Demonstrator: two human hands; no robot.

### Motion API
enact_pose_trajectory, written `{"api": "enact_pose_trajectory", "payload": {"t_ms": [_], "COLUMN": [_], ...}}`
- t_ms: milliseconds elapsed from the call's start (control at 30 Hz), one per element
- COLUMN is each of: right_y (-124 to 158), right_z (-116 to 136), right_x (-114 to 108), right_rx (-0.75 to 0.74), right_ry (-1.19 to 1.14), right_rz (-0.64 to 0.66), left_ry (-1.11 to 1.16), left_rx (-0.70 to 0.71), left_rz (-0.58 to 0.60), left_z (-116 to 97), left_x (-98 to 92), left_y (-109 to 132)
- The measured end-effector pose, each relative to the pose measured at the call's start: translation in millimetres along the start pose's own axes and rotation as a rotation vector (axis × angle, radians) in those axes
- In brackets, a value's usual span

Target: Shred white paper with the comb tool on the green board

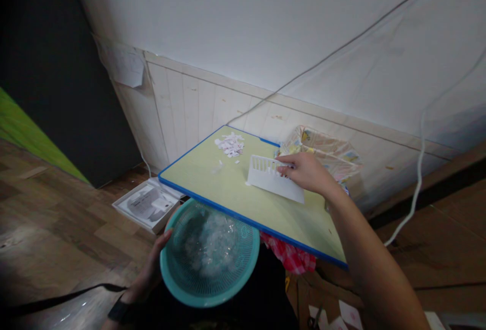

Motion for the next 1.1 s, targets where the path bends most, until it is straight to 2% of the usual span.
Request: {"api": "enact_pose_trajectory", "payload": {"t_ms": [100,200,333,400,533,700,867,1000,1100], "right_y": [8.7,3.8,-20.9,-35.8,-56.7,-61.0,-51.2,-38.4,-31.3], "right_z": [-21.5,-32.4,-28.3,-20.4,0.0,10.3,-2.6,-19.7,-32.3], "right_x": [-14.7,-17.7,-2.3,9.9,26.3,30.1,20.5,6.6,-1.1], "right_rx": [0.074,0.091,0.083,0.077,0.037,-0.001,-0.007,0.007,0.029], "right_ry": [0.071,0.069,-0.005,-0.023,-0.011,0.029,0.056,0.058,0.032], "right_rz": [0.001,-0.054,-0.187,-0.201,-0.154,-0.087,-0.051,-0.009,0.030], "left_ry": [0.023,0.044,0.010,-0.015,-0.024,-0.003,0.028,-0.002,0.014], "left_rx": [-0.017,0.006,0.018,-0.016,-0.067,-0.027,-0.054,0.016,0.003], "left_rz": [0.012,0.046,0.031,0.015,0.012,-0.002,-0.003,-0.010,-0.014], "left_z": [2.3,2.2,1.9,4.4,8.6,6.4,8.1,3.9,6.6], "left_x": [-1.0,-0.2,-3.9,-7.2,-10.6,-12.4,-13.3,-12.5,-12.3], "left_y": [-0.8,-3.1,-4.5,-5.0,-7.7,-9.1,-6.3,-5.8,-7.1]}}
Point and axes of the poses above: each hand's wrist, its own y-axis away from the middle knuckle, its own x-axis out of the palm, z = x × y, the point moved 8 cm from there along -y, towards the middle knuckle, and after that the axes turned 3 degrees about -y, right-handed, at the moved point
